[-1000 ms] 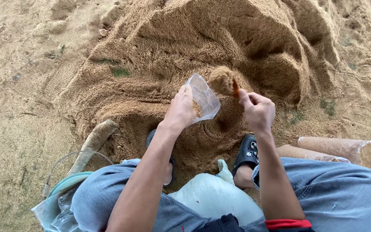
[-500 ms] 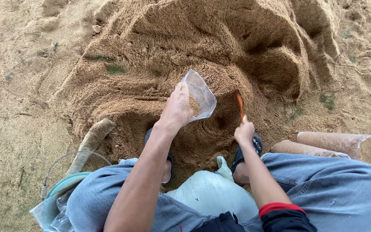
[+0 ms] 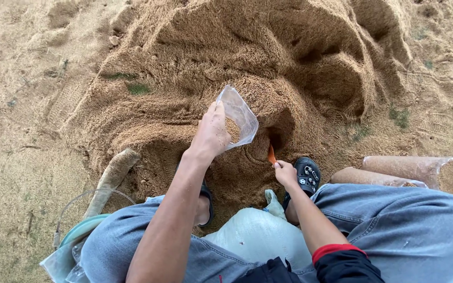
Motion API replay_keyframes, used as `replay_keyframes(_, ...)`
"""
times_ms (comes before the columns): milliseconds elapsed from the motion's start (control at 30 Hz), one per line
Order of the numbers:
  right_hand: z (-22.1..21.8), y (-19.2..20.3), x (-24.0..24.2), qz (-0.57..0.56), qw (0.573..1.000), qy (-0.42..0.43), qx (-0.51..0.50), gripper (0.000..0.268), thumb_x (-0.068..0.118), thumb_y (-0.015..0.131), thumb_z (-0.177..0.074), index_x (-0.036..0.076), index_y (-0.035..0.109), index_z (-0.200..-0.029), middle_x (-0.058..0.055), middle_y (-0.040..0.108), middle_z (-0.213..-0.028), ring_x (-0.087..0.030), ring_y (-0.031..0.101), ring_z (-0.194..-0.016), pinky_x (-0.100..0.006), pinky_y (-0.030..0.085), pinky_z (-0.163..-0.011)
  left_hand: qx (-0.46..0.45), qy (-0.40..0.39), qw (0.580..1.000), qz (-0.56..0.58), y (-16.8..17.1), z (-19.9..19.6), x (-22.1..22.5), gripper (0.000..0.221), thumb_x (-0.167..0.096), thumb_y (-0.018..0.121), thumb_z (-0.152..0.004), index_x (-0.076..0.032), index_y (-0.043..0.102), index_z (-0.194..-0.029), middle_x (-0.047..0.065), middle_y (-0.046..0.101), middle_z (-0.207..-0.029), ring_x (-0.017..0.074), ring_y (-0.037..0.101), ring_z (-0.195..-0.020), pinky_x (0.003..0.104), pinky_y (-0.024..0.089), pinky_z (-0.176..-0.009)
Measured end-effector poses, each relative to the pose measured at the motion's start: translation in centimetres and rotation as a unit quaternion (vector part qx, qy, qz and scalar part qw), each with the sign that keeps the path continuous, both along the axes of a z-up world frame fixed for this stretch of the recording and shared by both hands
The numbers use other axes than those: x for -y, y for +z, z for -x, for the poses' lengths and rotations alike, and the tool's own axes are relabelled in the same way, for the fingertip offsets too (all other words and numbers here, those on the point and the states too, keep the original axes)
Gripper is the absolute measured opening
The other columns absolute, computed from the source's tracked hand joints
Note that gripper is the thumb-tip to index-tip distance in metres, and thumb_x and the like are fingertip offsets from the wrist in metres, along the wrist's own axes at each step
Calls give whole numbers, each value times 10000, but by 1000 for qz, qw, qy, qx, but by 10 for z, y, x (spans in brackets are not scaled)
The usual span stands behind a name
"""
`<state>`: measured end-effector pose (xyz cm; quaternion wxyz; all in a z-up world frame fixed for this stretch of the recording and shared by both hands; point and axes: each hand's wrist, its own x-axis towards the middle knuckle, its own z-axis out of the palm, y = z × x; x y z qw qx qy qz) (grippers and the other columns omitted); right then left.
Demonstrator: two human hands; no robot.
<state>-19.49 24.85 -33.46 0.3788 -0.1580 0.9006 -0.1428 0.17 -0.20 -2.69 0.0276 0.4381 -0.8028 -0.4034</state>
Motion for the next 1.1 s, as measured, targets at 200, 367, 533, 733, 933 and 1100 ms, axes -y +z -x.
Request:
replay_keyframes(200,-6,106,36,9,997,-45,-59,411,626,551,-962,298,794,-927,-56,777,-952,-358,680,-1097,-438,514,-951,-20,7,999,-34,1,6,0,856,130,552,-692,129,347,-1523,309,425,-1541,517,526,-1322,663,408,-1132)
replay_keyframes(367,13,179,78,120,986,-48,-106,468,660,592,-946,245,791,-860,-141,757,-854,-426,689,-1026,-483,521,-897,-24,14,999,-29,-24,3,7,863,87,569,-685,53,365,-1523,255,488,-1488,487,549,-1300,637,440,-1127)
replay_keyframes(533,13,263,105,206,967,-47,-140,469,623,620,-972,207,766,-813,-151,716,-795,-411,687,-940,-480,505,-877,-34,8,999,-11,28,-1,-8,816,104,557,-680,62,413,-1482,262,545,-1424,496,597,-1238,633,480,-1084)
replay_keyframes(733,7,283,113,364,909,35,-202,307,586,756,-931,291,809,-867,-53,697,-675,-228,695,-710,-350,496,-744,-14,-2,1000,15,8,-2,4,794,76,572,-681,95,438,-1464,281,529,-1451,493,578,-1271,615,475,-1083)
replay_keyframes(933,4,251,114,482,796,118,-347,223,163,652,-1041,125,756,-1234,-113,727,-932,-284,679,-887,-394,446,-844,-8,1,1000,6,-1,-2,8,870,3,705,-669,120,407,-1479,324,483,-1484,528,535,-1307,631,456,-1113)
replay_keyframes(1100,43,113,69,216,960,-30,-174,482,7,505,-1016,24,550,-1496,-265,634,-1098,-457,633,-1093,-508,488,-960,-32,24,999,4,-47,2,10,853,28,558,-696,17,393,-1533,227,477,-1534,439,536,-1342,617,447,-1126)
